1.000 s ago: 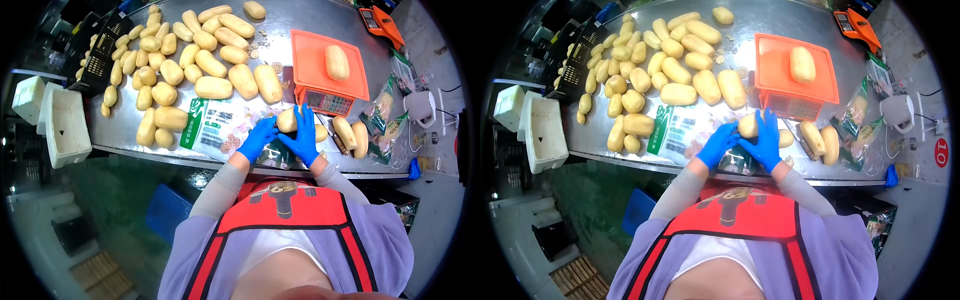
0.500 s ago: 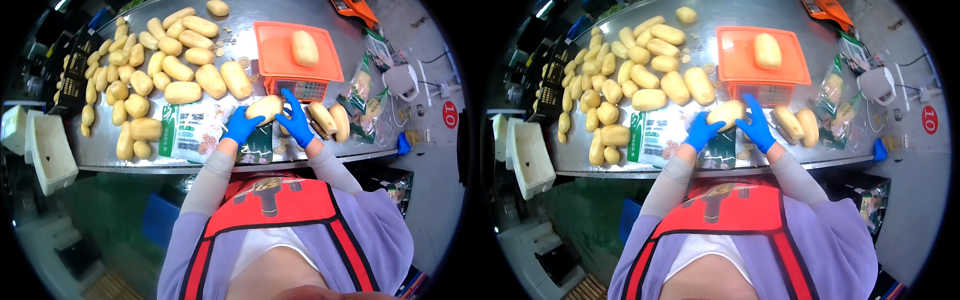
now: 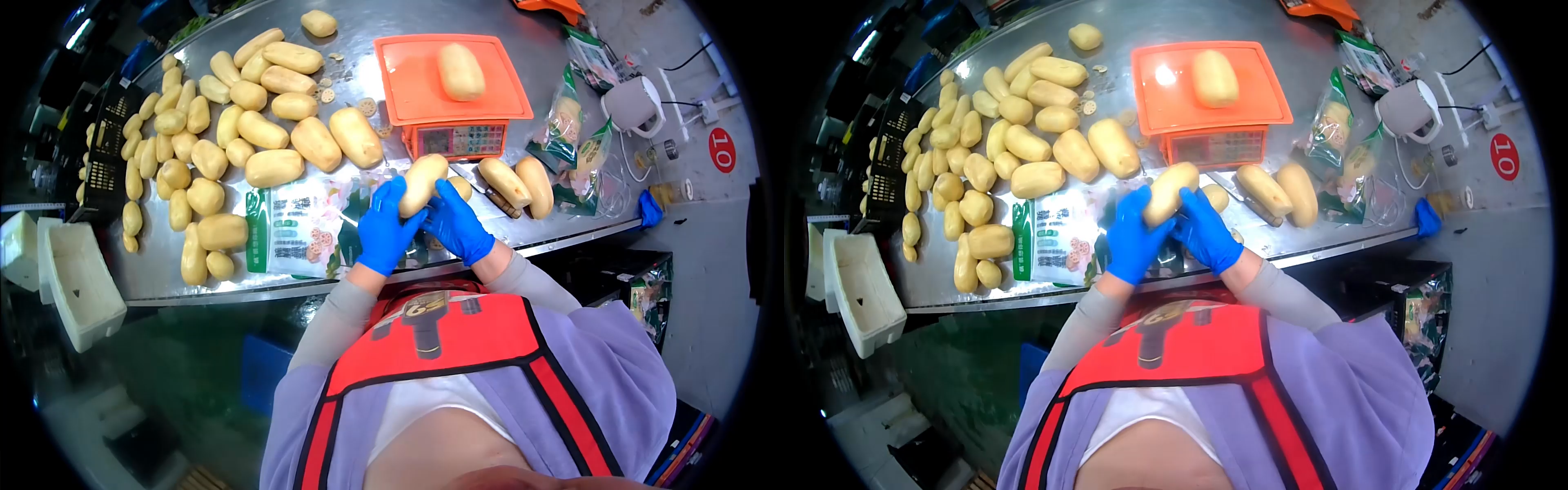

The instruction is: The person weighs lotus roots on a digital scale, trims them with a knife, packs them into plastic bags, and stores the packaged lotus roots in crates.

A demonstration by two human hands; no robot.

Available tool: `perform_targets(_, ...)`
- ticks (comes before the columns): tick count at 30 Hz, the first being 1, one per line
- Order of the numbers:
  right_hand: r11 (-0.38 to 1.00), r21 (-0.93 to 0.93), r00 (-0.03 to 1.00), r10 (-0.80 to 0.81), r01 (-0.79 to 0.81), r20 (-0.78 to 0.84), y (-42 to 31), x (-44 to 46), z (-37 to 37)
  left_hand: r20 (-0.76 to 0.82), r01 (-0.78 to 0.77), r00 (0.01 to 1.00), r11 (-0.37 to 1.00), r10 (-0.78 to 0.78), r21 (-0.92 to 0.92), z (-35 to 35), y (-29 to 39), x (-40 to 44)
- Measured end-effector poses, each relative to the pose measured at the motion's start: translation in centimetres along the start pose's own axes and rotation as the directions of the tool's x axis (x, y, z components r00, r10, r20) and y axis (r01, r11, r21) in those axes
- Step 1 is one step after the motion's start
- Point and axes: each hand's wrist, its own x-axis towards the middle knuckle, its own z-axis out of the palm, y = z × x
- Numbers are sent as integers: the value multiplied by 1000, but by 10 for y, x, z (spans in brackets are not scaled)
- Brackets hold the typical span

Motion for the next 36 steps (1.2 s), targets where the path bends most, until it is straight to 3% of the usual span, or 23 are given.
perform_targets(1,985,171,997,15,-28,81,-4,0,9,-3,-4,1000,1000,4,-4,-2,4,1)
perform_targets(2,991,115,987,-84,68,135,1,7,-1,24,-88,996,995,87,51,-4,6,2)
perform_targets(4,994,83,983,-86,73,162,-12,0,6,51,-242,970,965,238,99,-12,18,5)
perform_targets(5,996,57,979,-83,73,187,-18,-4,6,46,-241,970,965,238,99,-16,22,4)
perform_targets(7,999,34,963,-41,33,268,-30,-8,3,153,-436,893,898,423,61,-23,28,3)
perform_targets(9,998,51,940,6,-25,342,-38,-13,4,133,-456,882,890,452,-3,-29,33,0)
perform_targets(12,1000,-7,891,29,-29,453,-46,-25,23,91,-322,940,943,329,-82,-38,34,-1)
perform_targets(14,995,-94,899,11,34,439,-42,-26,21,-126,-231,968,968,218,-97,-46,38,10)
perform_targets(15,978,-181,905,-18,104,425,-43,-27,22,-129,-229,968,969,217,-91,-48,36,13)
perform_targets(17,960,-233,915,-53,157,399,-53,-30,30,-112,-77,993,951,45,-301,-49,33,19)
perform_targets(18,935,-285,924,-94,210,370,-60,-31,34,-114,-79,992,950,47,-302,-51,31,19)
perform_targets(21,821,-339,884,-382,459,270,-107,-15,25,-93,85,988,943,-120,-322,-60,24,19)
perform_targets(22,693,-486,837,-518,532,178,-132,4,1,-79,190,966,883,-246,-430,-58,21,13)
perform_targets(23,494,-650,735,-661,577,150,-153,13,2,-76,185,967,881,-241,-435,-59,15,7)
perform_targets(25,314,-812,668,-735,492,121,-194,45,-24,-22,347,919,834,-393,-429,-62,1,-5)
perform_targets(27,109,-950,639,-762,294,111,-214,69,-33,-19,392,902,837,-431,-383,-60,-11,-17)
perform_targets(28,111,-950,638,-763,293,107,-215,72,-32,-23,405,894,829,-447,-386,-60,-14,-21)
perform_targets(30,-105,-993,642,-765,-57,44,-216,78,-25,-22,419,886,820,-464,-391,-62,-20,-30)
perform_targets(32,-94,-995,627,-777,-20,61,-229,94,-43,-4,471,868,827,-496,-307,-67,-29,-37)
perform_targets(34,-90,-990,576,-806,111,138,-237,98,-53,-17,480,859,816,-512,-323,-72,-41,-47)
perform_targets(36,-129,-984,579,-796,124,177,-240,87,-48,-35,504,837,794,-546,-340,-76,-59,-62)
